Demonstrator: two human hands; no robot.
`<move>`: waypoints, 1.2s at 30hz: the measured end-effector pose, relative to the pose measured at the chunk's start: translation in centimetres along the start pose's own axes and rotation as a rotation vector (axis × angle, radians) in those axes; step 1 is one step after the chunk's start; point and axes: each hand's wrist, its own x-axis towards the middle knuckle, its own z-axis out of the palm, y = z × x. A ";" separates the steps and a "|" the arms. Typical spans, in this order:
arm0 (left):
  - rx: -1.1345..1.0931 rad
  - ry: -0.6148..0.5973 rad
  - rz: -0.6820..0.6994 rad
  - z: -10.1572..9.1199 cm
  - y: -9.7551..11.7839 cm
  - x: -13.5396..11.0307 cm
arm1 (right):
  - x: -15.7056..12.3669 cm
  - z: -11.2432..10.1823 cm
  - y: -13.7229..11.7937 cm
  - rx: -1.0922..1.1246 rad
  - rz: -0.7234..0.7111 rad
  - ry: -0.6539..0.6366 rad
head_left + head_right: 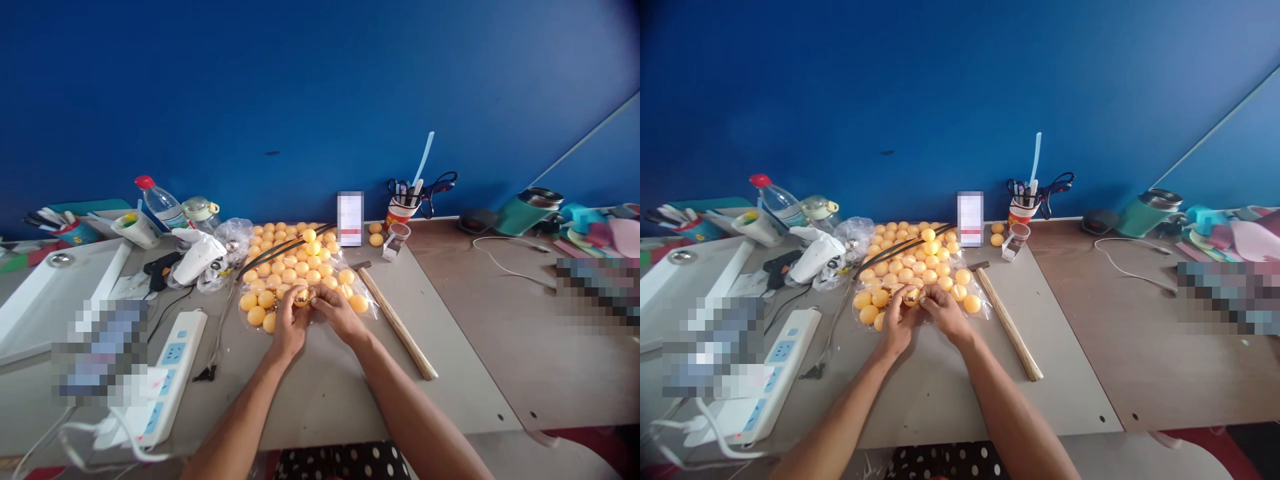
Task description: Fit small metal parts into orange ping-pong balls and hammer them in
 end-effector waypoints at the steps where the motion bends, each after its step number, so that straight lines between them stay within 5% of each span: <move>1: -0.004 -0.002 0.000 0.0 0.1 0.0 | 0.0 0.0 0.0 -0.001 0.001 0.001; 36: 0.227 0.001 0.112 -0.2 -0.9 -0.6 | 0.1 -0.2 0.1 -0.218 -0.034 0.044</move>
